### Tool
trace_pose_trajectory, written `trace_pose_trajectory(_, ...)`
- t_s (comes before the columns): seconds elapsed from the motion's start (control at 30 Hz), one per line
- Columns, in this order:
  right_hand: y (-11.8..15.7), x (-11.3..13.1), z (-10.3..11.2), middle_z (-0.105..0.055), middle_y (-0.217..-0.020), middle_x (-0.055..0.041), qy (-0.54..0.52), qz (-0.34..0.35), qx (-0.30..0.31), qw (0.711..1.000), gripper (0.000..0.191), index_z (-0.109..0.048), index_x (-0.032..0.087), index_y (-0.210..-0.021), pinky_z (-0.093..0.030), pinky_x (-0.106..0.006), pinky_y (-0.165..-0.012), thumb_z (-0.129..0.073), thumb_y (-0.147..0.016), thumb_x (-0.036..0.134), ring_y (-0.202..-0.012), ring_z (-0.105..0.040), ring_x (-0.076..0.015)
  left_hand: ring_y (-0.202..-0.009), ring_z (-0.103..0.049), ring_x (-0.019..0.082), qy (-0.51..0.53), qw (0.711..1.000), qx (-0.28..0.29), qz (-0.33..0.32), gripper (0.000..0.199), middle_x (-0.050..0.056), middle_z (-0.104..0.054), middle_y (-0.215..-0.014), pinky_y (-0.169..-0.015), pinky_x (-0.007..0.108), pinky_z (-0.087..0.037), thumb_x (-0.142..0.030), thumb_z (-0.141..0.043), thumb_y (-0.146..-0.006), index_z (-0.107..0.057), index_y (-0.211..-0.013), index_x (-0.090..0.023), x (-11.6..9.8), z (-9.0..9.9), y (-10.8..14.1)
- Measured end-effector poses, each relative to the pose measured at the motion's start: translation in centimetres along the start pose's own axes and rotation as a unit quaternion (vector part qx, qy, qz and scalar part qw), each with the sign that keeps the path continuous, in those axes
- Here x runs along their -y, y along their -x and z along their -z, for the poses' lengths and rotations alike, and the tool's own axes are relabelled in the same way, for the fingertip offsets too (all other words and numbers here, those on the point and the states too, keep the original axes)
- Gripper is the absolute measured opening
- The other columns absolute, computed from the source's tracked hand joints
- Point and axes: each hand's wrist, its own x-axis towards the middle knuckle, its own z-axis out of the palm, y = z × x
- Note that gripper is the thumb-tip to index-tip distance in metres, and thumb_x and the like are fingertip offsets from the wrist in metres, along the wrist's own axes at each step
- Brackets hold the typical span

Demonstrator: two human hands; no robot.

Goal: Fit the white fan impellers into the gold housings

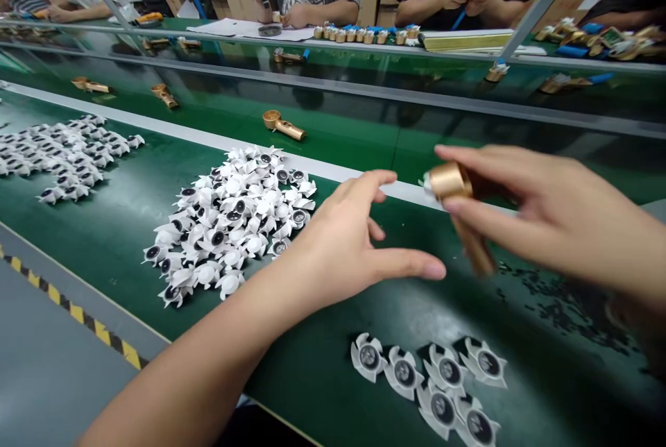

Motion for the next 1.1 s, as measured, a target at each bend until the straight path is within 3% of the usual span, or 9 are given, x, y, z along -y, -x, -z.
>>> trace_pose_trajectory(0.07,-3.0,-3.3,-1.3,-0.069,-0.121,-0.0153,0.076,-0.076,0.031,0.994,0.058,-0.061,0.014,-0.140,-0.052,-0.046,-0.094,-0.056,-0.087,0.039,-0.108,-0.065,-0.0344,-0.081,-0.064,0.020,-0.147,0.978,0.144,0.020,0.084,0.006,-0.065,-0.119,-0.056,0.025,-0.048,-0.054,-0.092,-0.052,-0.061,-0.126,-0.028,-0.3,0.9,0.2)
trace_pose_trajectory(0.13,-5.4,-6.1,-2.9,-0.071,-0.111,-0.0181,0.089,-0.103,0.072,0.988,0.054,-0.067,0.009,-0.129,-0.053,-0.046,-0.090,-0.061,-0.080,0.030,-0.101,-0.066,-0.0352,-0.075,-0.062,0.020,-0.237,0.922,0.302,0.055,0.075,0.001,-0.067,-0.098,-0.050,0.024,-0.041,-0.056,-0.092,-0.048,-0.065,-0.112,-0.026,-0.5,1.2,0.5)
trace_pose_trajectory(0.2,-6.4,-7.7,-4.0,-0.071,-0.111,-0.0172,0.087,-0.108,0.099,0.985,0.052,-0.069,0.010,-0.125,-0.053,-0.044,-0.089,-0.064,-0.076,0.027,-0.101,-0.066,-0.0347,-0.073,-0.061,0.021,-0.298,0.882,0.357,0.077,0.070,0.000,-0.065,-0.090,-0.047,0.024,-0.036,-0.055,-0.090,-0.049,-0.064,-0.108,-0.027,-0.5,0.9,0.6)
trace_pose_trajectory(0.33,-2.3,-5.8,-3.6,-0.063,-0.127,-0.0209,0.090,-0.103,0.046,0.990,0.056,-0.057,0.009,-0.136,-0.048,-0.051,-0.098,-0.057,-0.088,0.038,-0.118,-0.057,-0.0392,-0.077,-0.061,0.021,-0.344,0.884,0.308,0.071,0.053,0.001,-0.064,-0.093,-0.052,0.026,-0.035,-0.053,-0.083,-0.064,-0.065,-0.107,-0.029,-0.3,0.0,0.7)
trace_pose_trajectory(0.5,9.3,-1.8,-0.7,-0.070,-0.100,-0.0092,0.043,-0.078,0.040,0.995,0.022,-0.063,0.022,-0.103,-0.055,-0.038,-0.075,-0.047,-0.099,0.036,-0.087,-0.067,-0.0257,-0.087,-0.061,0.020,-0.318,0.921,0.224,0.011,0.023,0.001,-0.064,-0.107,-0.069,0.030,-0.043,-0.044,-0.060,-0.094,-0.064,-0.108,-0.026,0.4,-1.2,0.2)
trace_pose_trajectory(0.67,16.9,-1.4,-0.2,-0.068,-0.104,-0.0080,0.030,-0.096,0.042,0.994,0.015,-0.064,0.024,-0.105,-0.056,-0.042,-0.081,-0.052,-0.099,0.032,-0.094,-0.067,-0.0270,-0.094,-0.062,0.021,-0.297,0.936,0.190,0.005,0.054,0.003,-0.057,-0.124,-0.079,0.034,-0.049,-0.054,-0.072,-0.084,-0.057,-0.129,-0.027,1.3,-2.1,-0.3)
trace_pose_trajectory(0.77,17.5,-1.1,-0.2,-0.067,-0.107,-0.0085,0.042,-0.078,0.060,0.994,0.016,-0.065,0.024,-0.107,-0.055,-0.042,-0.084,-0.051,-0.100,0.029,-0.098,-0.065,-0.0267,-0.096,-0.062,0.022,-0.310,0.930,0.195,0.005,0.065,0.002,-0.057,-0.122,-0.078,0.034,-0.050,-0.049,-0.084,-0.072,-0.057,-0.128,-0.027,1.5,-2.1,-0.3)
trace_pose_trajectory(0.93,15.3,-0.2,0.1,-0.065,-0.098,-0.0100,0.111,-0.023,0.118,0.987,0.025,-0.068,0.019,-0.095,-0.051,-0.043,-0.075,-0.046,-0.102,0.027,-0.090,-0.062,-0.0270,-0.083,-0.061,0.018,-0.326,0.928,0.178,-0.013,0.030,0.000,-0.060,-0.107,-0.073,0.034,-0.048,-0.039,-0.076,-0.082,-0.062,-0.105,-0.025,1.9,-2.3,-0.4)
trace_pose_trajectory(1.1,13.0,-0.1,-0.1,-0.054,-0.072,-0.0064,0.122,-0.021,0.151,0.981,0.031,-0.055,0.019,-0.068,-0.044,-0.040,-0.062,-0.047,-0.098,0.022,-0.067,-0.051,-0.0225,-0.086,-0.063,0.019,-0.313,0.939,0.130,-0.052,0.024,0.002,-0.065,-0.105,-0.075,0.034,-0.050,-0.035,-0.073,-0.083,-0.067,-0.104,-0.024,2.2,-2.6,-0.7)
